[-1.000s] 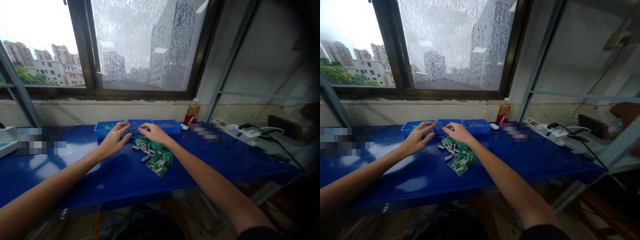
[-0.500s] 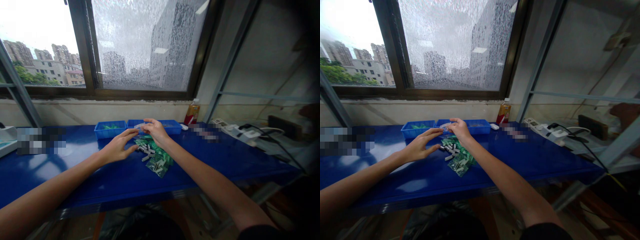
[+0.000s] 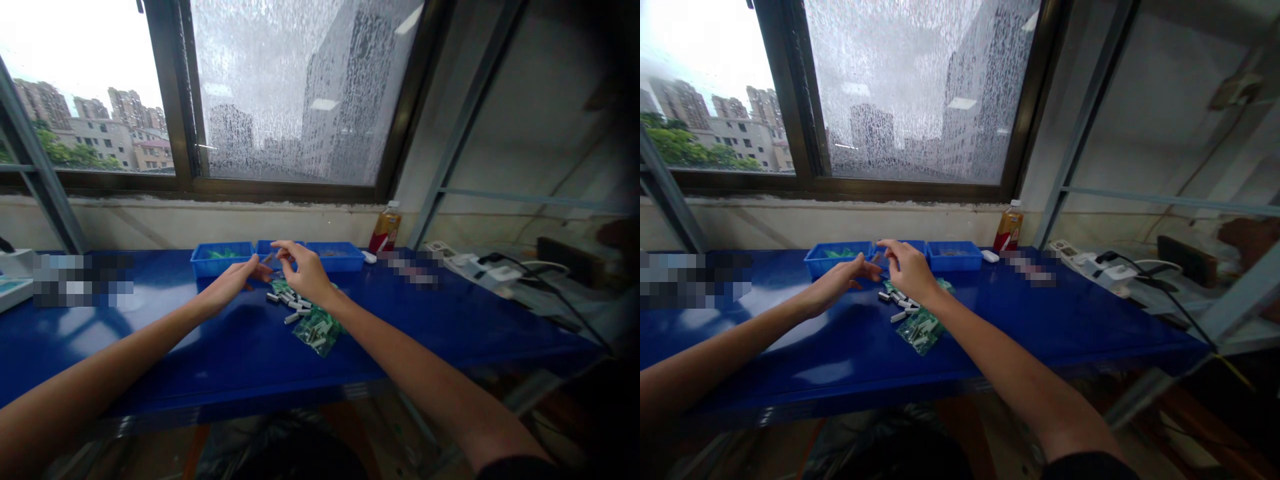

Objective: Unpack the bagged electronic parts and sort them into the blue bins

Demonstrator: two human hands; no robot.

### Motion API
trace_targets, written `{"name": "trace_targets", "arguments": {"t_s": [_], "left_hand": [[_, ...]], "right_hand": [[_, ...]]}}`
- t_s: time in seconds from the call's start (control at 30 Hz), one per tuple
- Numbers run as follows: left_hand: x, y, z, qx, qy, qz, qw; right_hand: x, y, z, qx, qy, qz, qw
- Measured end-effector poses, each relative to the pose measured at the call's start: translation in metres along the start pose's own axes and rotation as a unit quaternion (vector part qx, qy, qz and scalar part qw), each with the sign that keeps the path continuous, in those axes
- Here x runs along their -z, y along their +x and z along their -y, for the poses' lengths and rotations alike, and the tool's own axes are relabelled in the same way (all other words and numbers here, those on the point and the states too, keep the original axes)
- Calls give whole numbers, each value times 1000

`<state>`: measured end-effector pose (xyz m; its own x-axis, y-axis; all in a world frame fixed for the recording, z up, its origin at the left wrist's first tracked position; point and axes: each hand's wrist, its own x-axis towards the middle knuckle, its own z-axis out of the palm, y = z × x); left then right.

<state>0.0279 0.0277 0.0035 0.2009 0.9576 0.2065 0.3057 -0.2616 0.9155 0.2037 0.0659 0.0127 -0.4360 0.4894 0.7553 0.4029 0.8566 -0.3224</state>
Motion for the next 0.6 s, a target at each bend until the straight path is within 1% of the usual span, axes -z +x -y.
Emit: {"name": "trace_targets", "arguments": {"t_s": [0.07,0.13,0.2,0.27,0.37,0.47,0.53,0.6], "left_hand": [[3,2,1,54,-99,-1,994],[4,3,2,86,-165,-2,983],[3,2,2,109,-200,-7,974],[1,1,0,120,-215,-6,969],[-1,0,-1,102,-224,-13,969],[-2,-1,-1,70,-212,-37,974],[-2,-1,0,49,-188,-54,979],[-2,-1,0,28,-161,-75,984]], "right_hand": [[-2,-2,4,32,-18,17,999],[-3,-3,6,53,-31,33,998],[-4,-3,5,72,-42,47,995],[-4,-3,3,91,-48,50,993],[-5,-3,1,102,-58,23,993],[-6,-4,3,92,-61,-7,994],[-7,-3,4,62,-50,-24,997],[-8,-1,5,2,-21,-38,999]]}}
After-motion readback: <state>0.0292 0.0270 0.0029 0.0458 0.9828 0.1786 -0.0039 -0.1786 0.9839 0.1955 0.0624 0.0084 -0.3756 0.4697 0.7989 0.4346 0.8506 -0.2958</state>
